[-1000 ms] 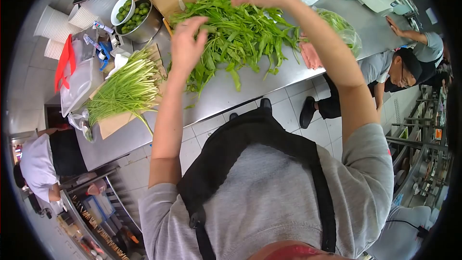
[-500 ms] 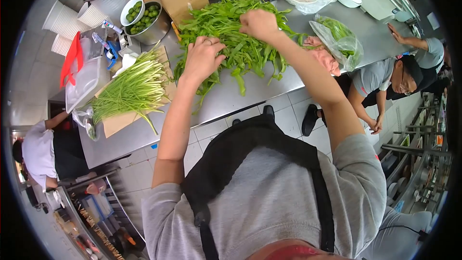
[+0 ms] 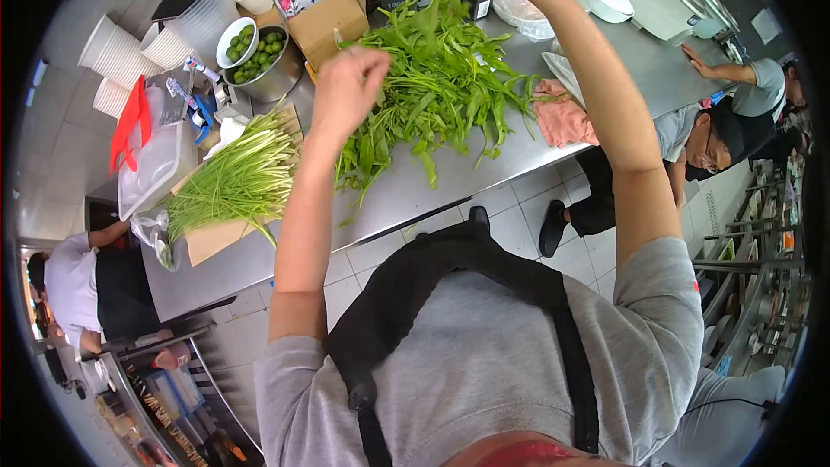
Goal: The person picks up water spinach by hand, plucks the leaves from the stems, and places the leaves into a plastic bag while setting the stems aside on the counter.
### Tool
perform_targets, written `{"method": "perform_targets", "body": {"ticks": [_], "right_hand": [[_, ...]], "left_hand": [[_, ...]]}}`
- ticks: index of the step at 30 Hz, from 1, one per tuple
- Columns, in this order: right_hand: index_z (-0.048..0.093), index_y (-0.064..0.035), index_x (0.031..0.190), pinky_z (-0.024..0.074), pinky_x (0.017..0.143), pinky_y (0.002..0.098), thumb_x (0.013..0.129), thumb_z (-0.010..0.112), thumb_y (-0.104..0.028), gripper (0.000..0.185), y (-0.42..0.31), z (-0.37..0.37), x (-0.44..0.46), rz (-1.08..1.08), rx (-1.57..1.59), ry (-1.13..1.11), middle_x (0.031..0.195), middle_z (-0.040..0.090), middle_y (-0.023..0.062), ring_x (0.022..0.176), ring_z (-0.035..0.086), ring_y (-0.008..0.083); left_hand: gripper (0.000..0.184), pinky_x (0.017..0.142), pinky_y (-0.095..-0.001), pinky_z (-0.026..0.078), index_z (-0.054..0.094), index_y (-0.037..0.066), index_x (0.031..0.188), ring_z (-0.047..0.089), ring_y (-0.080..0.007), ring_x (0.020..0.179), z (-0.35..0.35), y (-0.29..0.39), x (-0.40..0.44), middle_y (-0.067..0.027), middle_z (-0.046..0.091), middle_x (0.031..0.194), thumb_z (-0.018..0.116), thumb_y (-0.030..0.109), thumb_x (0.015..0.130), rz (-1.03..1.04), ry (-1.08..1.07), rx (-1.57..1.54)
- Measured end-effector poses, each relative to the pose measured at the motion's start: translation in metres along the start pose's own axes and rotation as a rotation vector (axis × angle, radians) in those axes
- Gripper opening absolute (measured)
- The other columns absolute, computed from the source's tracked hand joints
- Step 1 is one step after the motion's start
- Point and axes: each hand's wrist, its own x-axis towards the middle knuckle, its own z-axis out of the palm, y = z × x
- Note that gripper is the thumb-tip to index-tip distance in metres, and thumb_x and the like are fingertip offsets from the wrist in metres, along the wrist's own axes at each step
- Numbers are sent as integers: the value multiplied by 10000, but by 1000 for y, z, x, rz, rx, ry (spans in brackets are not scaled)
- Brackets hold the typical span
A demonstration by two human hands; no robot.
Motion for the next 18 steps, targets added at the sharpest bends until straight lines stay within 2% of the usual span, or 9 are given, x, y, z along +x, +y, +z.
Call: {"method": "perform_targets", "body": {"ticks": [2,5,7,9,11,13,14,16,18], "right_hand": [[628,-19,707,450,588,341,664,558,-184,185,-24,-12,1,96,8,-114,633,591,159,606,585,265],[628,-15,727,454,586,330,663,568,-190,196,-40,-7,1,69,31,-106,641,594,161,607,590,257],[630,-18,739,457,582,329,664,586,-195,198,-52,-6,3,61,30,-92,637,595,161,603,595,244],[629,-25,758,458,576,338,668,603,-207,205,-75,-21,-3,284,170,-249,623,594,148,601,599,235],[622,-31,741,457,576,346,676,618,-220,200,-65,-15,-6,287,192,-225,612,586,138,606,599,226],[599,-39,683,449,572,367,670,596,-215,176,-52,-7,-10,28,68,-186,604,575,140,608,589,242],[599,-39,683,449,572,367,670,596,-215,176,-46,0,-12,34,71,-187,604,575,140,608,589,242],[570,-53,629,434,569,385,650,572,-210,158,-40,13,-16,-235,-192,-39,600,567,137,607,574,274],[564,-55,623,429,568,391,641,560,-210,156,-42,20,-23,-267,-301,-29,601,564,139,610,568,291]], "left_hand": [[128,651,-331,444,606,40,848,573,-255,722,-9,15,28,-112,596,795,542,80,745,0,99,-24],[130,613,-297,452,606,22,847,586,-212,674,8,5,74,-97,611,763,558,85,743,-3,198,-255],[143,568,-254,450,607,15,849,578,-136,617,16,3,94,-67,623,724,590,90,729,61,207,-382],[148,558,-238,445,608,17,848,565,-112,601,20,-2,101,-47,619,701,604,93,722,9,127,-450],[154,548,-221,439,609,20,848,551,-87,584,23,-5,100,-28,614,678,618,96,714,-47,34,-518],[123,552,-212,429,609,29,820,520,-60,583,25,-8,97,-10,594,657,611,91,714,-92,-62,-562],[123,552,-212,429,609,29,820,520,-60,583,27,-10,95,-10,594,657,611,91,714,-94,-68,-563],[97,556,-213,418,600,21,774,502,-60,586,32,-15,92,4,574,643,600,90,706,-77,-172,-567],[94,555,-215,413,592,17,764,498,-60,588,36,-19,87,9,568,645,591,91,706,-88,-195,-501]]}}
